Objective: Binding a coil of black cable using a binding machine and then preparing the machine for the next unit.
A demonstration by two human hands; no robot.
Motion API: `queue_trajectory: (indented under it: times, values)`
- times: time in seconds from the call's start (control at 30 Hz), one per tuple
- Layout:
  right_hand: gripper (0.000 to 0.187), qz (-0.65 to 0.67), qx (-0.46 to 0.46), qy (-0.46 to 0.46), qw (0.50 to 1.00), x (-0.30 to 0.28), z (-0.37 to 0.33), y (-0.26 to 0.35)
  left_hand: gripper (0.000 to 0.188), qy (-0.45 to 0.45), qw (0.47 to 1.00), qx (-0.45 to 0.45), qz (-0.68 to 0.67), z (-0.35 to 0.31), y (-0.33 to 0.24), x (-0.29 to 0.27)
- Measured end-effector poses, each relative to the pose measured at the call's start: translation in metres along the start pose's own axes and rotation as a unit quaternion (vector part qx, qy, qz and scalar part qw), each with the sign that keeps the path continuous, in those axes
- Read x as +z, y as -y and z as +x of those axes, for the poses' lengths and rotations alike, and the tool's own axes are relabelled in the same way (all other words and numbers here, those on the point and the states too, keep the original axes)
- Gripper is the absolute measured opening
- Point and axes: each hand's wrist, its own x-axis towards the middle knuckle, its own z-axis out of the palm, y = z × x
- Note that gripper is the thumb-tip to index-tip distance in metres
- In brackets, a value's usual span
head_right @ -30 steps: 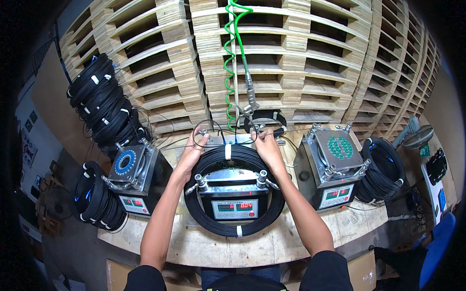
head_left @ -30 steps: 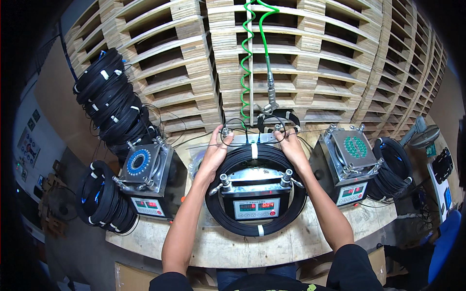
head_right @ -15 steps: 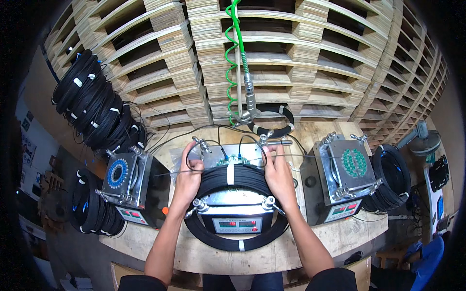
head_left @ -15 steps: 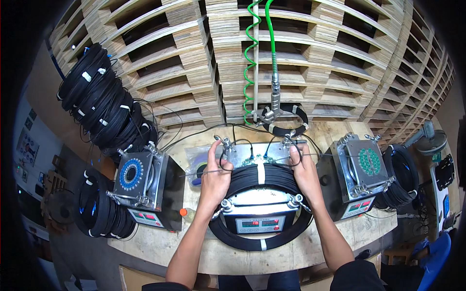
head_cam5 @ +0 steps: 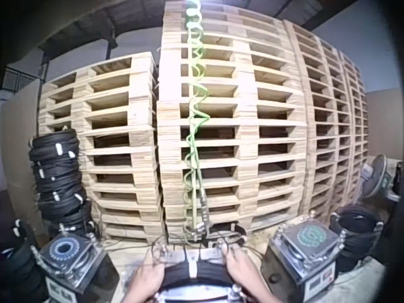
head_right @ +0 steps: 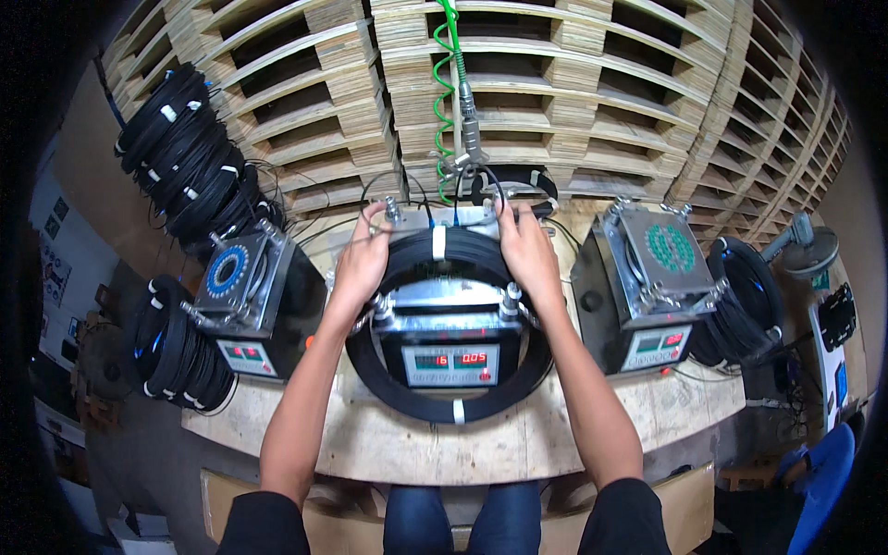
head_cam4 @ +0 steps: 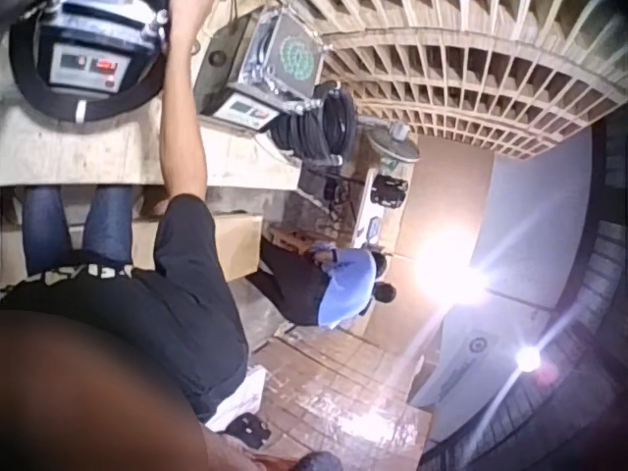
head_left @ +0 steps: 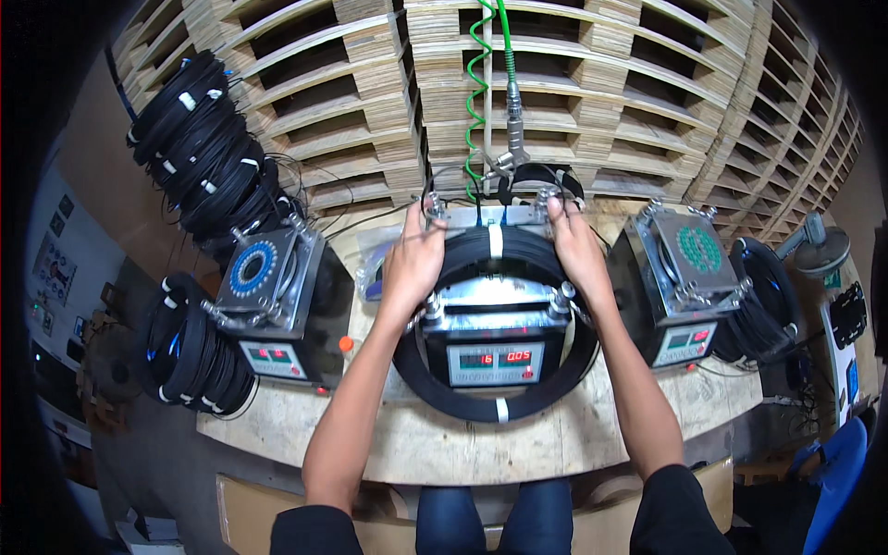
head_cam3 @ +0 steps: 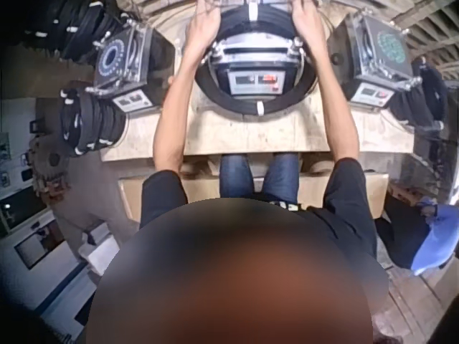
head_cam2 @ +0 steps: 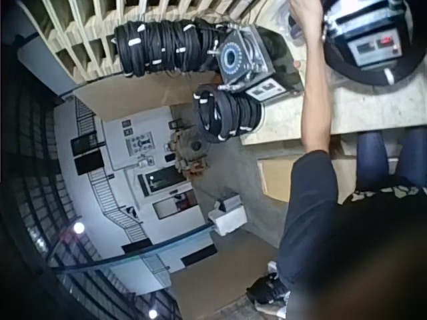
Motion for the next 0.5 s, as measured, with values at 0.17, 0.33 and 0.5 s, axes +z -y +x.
queue_trajectory:
  times: [0.17,0.33,0.5]
  values:
    - [0.060,0.018,-0.004,0.023,1.000,0.021,0.023,-0.040,0.049,-0.008,0.997,0.000,-0.071,0.036,0.034,0.029]
    - [0.061,-0.032,0.072,0.103,0.992,0.018,0.033,-0.030,0.059,0.075,0.964,-0.092,-0.239,0.041,0.023,0.021]
    - [0.062,0.008,0.082,0.019,0.996,0.012,0.030,-0.039,0.070,0.012,0.995,-0.078,-0.059,0.033,0.008,0.031]
